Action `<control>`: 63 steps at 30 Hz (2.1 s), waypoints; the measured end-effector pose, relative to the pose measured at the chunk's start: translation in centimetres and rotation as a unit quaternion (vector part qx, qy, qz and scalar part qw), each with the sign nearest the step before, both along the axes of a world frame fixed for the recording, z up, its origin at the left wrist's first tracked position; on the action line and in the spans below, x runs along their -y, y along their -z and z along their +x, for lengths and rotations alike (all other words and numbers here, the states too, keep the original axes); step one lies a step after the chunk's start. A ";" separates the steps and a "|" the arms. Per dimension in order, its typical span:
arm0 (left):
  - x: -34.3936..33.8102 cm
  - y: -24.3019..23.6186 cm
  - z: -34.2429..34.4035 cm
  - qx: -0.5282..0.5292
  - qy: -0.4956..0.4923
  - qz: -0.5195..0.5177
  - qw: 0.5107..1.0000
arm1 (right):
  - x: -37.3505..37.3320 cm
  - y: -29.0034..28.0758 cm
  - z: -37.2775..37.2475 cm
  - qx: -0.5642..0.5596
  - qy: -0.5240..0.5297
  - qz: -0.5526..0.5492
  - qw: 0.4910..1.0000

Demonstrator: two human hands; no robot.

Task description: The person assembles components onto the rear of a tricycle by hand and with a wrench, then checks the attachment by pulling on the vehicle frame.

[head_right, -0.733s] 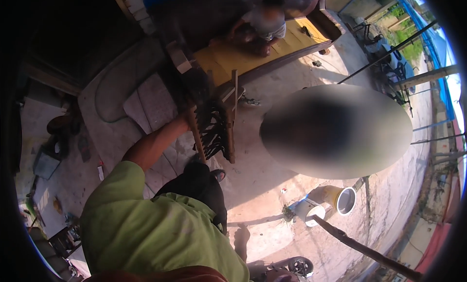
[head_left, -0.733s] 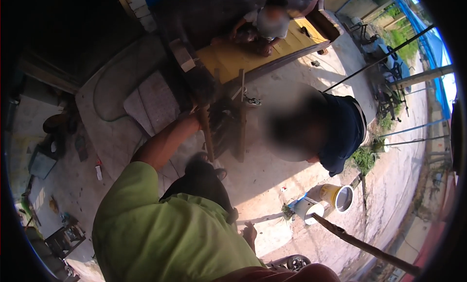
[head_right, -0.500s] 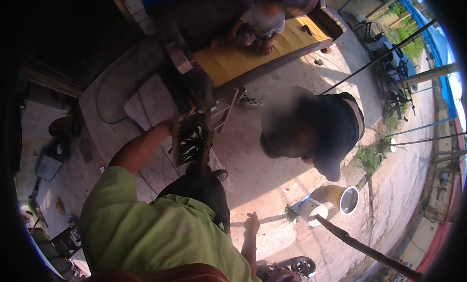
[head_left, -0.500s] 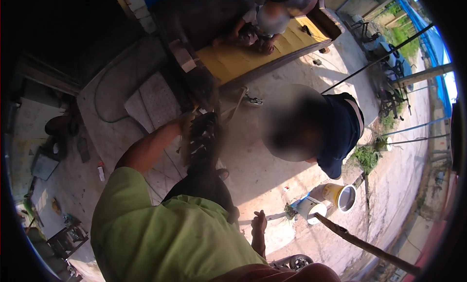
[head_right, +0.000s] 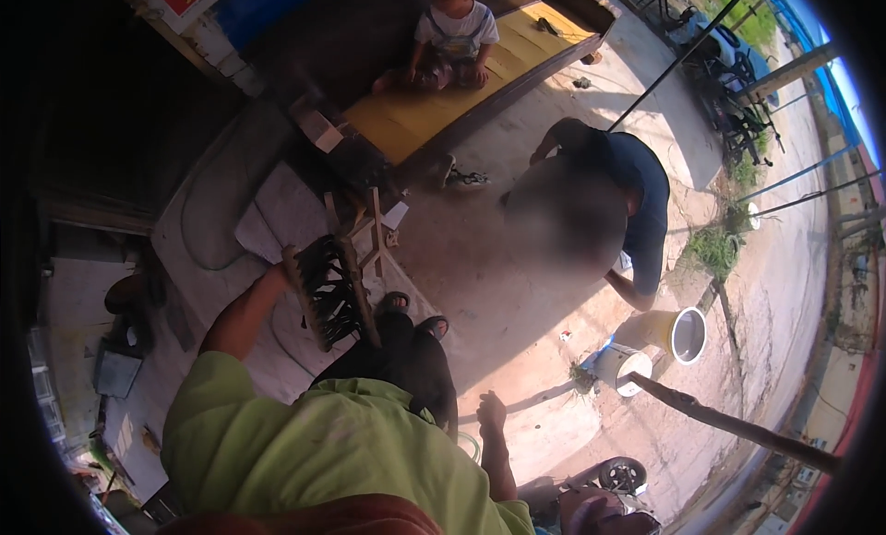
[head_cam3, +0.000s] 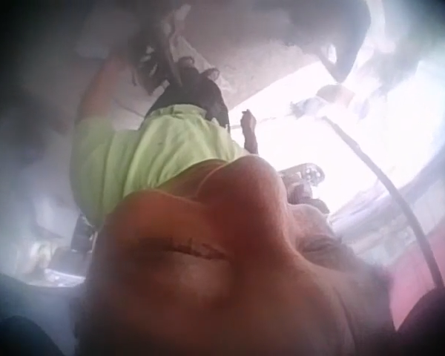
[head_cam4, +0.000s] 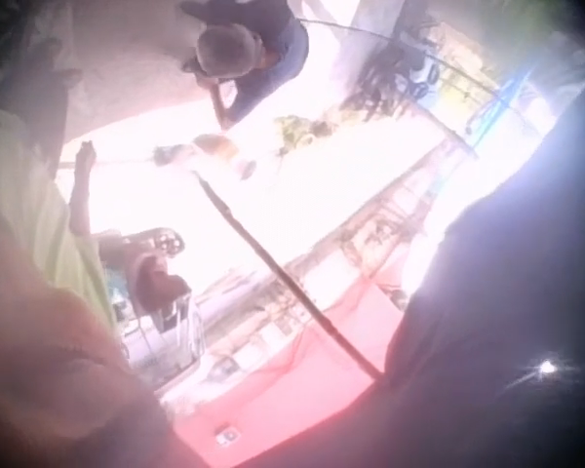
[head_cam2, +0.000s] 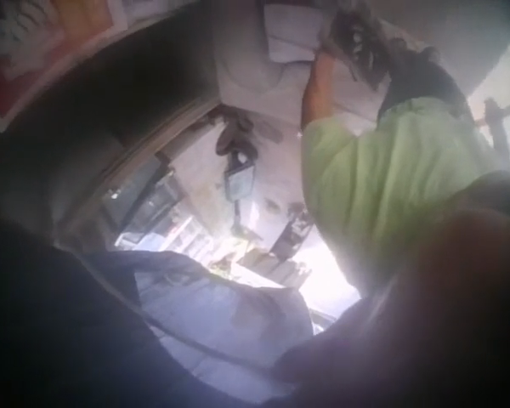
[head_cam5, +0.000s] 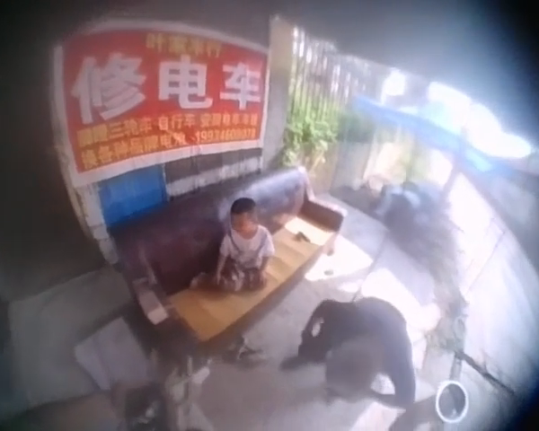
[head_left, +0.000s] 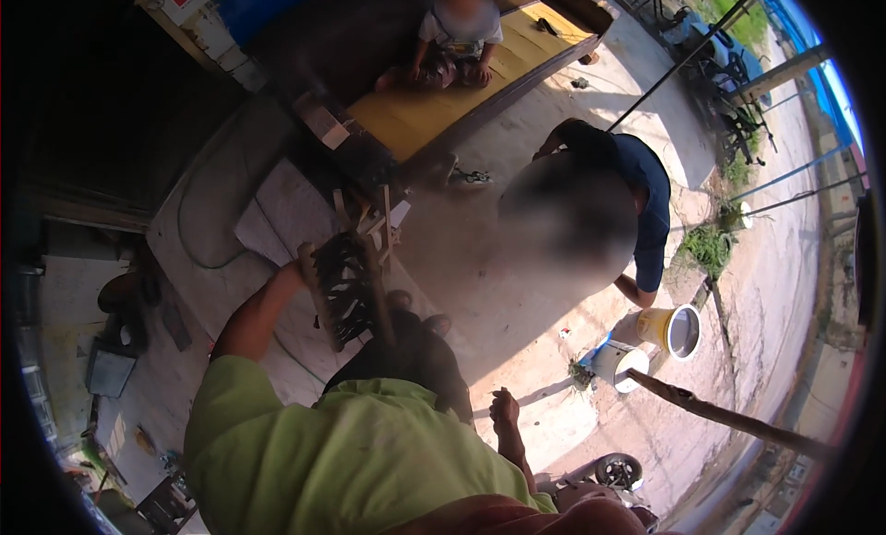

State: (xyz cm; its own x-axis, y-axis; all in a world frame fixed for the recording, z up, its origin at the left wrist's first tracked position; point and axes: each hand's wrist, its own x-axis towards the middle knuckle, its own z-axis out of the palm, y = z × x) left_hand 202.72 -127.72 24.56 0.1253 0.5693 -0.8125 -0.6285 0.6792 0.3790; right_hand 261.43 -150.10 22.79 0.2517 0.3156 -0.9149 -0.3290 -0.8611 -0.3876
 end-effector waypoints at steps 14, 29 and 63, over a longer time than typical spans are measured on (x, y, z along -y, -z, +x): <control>-1.6 0.4 -3.5 -0.010 0.070 -0.003 0.998 | 15.9 0.5 -8.8 0.002 0.107 -0.081 0.991; -0.4 -0.3 -3.1 -0.038 0.160 0.008 0.986 | 21.7 -1.7 -15.1 0.019 0.134 0.028 0.990; 15.6 34.1 66.9 -0.035 0.382 -0.036 0.923 | 53.6 3.8 -33.2 0.063 0.202 -0.173 0.962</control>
